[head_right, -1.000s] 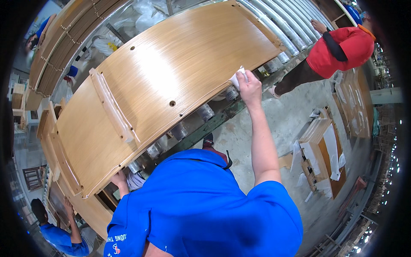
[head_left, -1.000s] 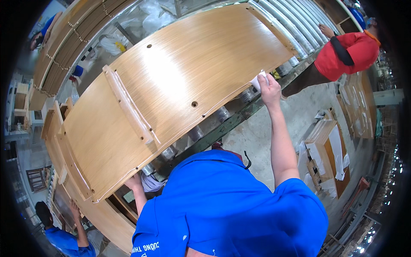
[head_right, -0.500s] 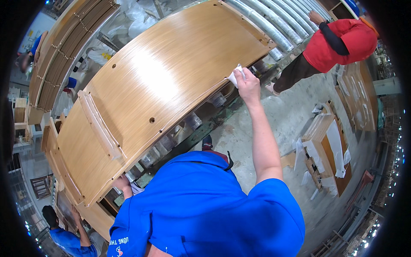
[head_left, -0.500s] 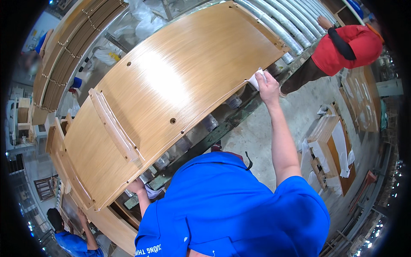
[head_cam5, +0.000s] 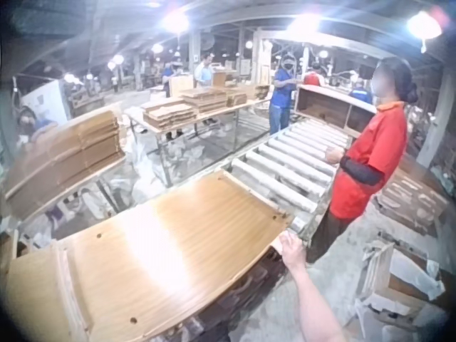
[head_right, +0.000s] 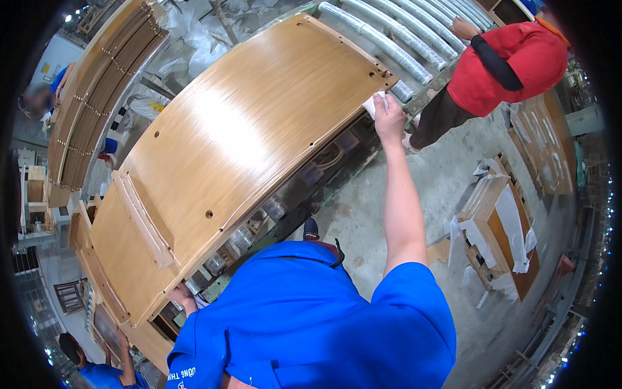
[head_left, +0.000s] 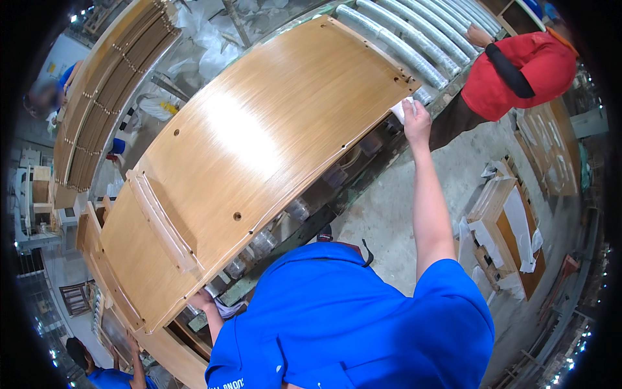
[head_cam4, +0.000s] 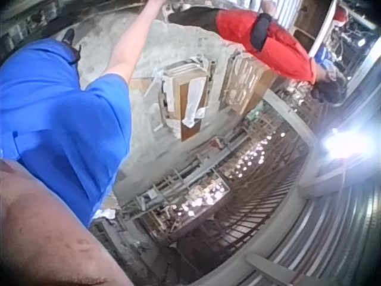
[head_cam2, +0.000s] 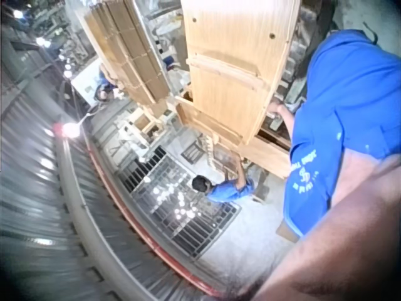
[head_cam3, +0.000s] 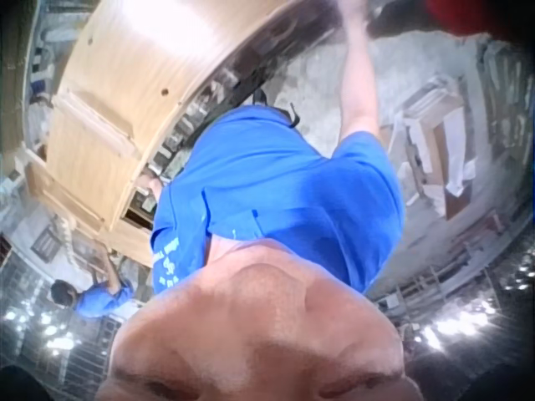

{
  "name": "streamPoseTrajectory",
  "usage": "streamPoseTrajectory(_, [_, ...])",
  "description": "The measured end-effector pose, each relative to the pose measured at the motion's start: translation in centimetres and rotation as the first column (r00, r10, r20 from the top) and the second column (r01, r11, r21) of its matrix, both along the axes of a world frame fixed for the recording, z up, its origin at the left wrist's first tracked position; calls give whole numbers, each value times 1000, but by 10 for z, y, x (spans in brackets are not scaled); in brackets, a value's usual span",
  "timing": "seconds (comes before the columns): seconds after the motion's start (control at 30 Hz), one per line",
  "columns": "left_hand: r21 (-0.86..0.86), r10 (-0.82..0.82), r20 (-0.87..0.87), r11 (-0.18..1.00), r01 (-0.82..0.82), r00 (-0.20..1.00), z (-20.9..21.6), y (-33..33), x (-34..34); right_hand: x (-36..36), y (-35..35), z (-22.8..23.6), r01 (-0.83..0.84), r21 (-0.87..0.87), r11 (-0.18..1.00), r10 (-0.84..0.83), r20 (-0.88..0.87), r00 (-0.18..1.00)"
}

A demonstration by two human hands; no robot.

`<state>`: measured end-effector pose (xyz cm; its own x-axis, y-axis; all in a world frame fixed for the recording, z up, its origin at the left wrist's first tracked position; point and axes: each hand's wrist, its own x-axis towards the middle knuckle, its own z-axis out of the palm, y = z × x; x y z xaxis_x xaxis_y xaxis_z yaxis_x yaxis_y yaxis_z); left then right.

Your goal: The person wipes the surface of large wooden panels with a white cloth in a workshop environment. They remove protective plastic film from the panels and clean the edges and flat surfaces, moving between different stacks of wood.

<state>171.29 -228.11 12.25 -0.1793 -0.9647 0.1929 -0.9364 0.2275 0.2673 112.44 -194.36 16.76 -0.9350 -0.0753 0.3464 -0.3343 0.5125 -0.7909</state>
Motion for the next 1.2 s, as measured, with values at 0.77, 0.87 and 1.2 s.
streamPoseTrajectory(0.77, [-105, -8, 155, 994, 24, 988, 29, 22, -59, -108, 18, -31, 214, 22, 977, -215, 15, 977])
streamPoseTrajectory(0.87, [-85, -141, 101, 985, 149, 985, 4, 30, -94, -134, 57, -34, 399, -27, 916, -400, -34, 916])
streamPoseTrajectory(1.2, [-172, -311, 86, 931, 322, 946, 22, 37, -92, -40, 60, -76, 593, -743, -310, 518, 391, 761])
